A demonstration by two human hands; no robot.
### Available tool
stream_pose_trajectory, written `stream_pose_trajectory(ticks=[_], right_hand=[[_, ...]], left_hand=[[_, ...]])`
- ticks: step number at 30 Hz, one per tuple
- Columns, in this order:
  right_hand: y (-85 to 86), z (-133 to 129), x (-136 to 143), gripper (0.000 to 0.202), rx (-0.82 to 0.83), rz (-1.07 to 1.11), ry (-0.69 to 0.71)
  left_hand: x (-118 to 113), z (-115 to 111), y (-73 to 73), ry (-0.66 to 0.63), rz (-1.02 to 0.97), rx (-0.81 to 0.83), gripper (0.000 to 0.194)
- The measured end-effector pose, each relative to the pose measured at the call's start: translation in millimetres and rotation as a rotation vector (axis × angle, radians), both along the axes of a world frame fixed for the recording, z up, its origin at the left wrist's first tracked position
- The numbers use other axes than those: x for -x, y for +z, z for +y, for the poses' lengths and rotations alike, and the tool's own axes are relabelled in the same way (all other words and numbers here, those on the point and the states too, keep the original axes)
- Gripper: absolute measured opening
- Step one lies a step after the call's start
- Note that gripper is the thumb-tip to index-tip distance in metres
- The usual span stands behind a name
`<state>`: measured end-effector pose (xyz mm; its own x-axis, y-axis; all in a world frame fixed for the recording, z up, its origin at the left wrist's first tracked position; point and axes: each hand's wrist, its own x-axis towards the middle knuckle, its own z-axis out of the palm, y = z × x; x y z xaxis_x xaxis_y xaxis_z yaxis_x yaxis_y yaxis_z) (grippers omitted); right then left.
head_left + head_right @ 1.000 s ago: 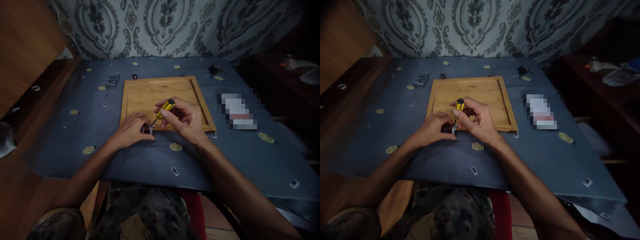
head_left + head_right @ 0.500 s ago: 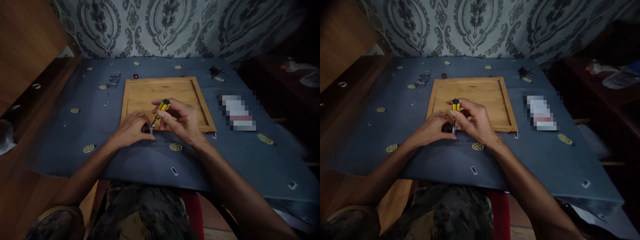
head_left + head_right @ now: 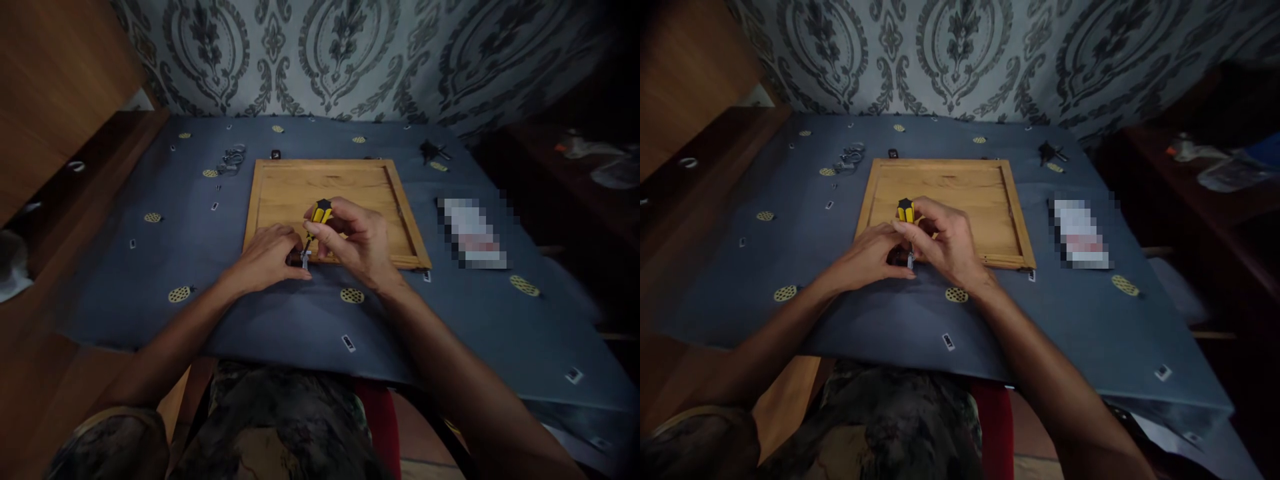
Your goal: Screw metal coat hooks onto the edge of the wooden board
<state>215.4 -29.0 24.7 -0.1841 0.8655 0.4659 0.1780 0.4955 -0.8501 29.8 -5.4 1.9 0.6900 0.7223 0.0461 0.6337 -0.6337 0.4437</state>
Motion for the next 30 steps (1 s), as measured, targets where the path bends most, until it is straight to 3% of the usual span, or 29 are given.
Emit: stream_pose_trajectory(ticks=[13,30], right_hand=[[-0.7,-3,-2,0.030,0.036,0.099,-0.014],[-7.8,-10,1,0.038,-0.059,-0.083,-0.312]], left_hand=[[-1,-1,3.2,-0.005,0.021,-0.010,0.041],[2,0,-0.3,0.005,-0.030,0.030,0.040]])
